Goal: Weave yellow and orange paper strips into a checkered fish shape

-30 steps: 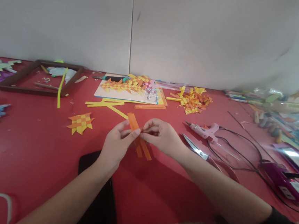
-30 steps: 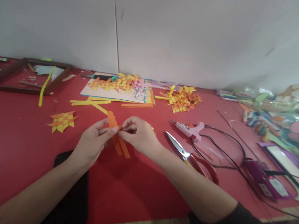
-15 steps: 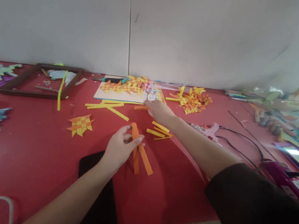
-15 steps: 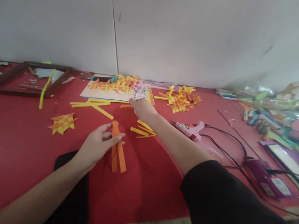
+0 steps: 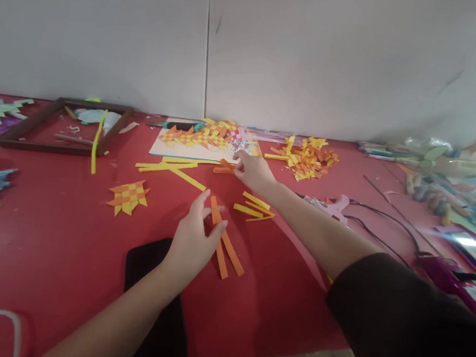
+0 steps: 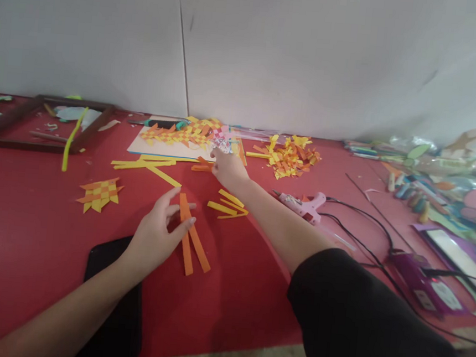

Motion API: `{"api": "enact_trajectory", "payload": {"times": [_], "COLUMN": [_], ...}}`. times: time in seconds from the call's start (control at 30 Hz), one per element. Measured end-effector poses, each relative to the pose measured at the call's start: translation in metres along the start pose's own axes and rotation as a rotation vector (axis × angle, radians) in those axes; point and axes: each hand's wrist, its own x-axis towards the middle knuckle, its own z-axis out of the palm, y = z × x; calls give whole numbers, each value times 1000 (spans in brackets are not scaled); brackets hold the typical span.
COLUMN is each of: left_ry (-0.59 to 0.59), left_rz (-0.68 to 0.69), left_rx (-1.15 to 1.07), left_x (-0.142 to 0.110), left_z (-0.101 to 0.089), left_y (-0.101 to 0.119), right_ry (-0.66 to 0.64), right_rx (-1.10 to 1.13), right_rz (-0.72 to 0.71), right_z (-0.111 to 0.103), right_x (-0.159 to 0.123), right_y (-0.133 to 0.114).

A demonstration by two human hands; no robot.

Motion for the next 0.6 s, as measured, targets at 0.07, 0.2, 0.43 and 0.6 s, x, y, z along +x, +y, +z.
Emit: {"api": "enact_trajectory", "payload": {"times": [0.07,0.2,0.43,0.6], "left_ry": [48,107,166,150], "left_rz": [38,209,320,344], "left_rx": [49,204,298,163], "left_x": [-1,-1,-2,-7], "left_z": [-1,0,-1,-1], "left_y": [2,0,-5,3], "right_ry": [46,114,340,593], "right_rx": [84,232,422,858], "right_rz": [18,43,48,-64], "right_z": [2,8,-9,-41], "right_x": [1,3,-1,-51], "right_y": [4,11,1,-37]}}
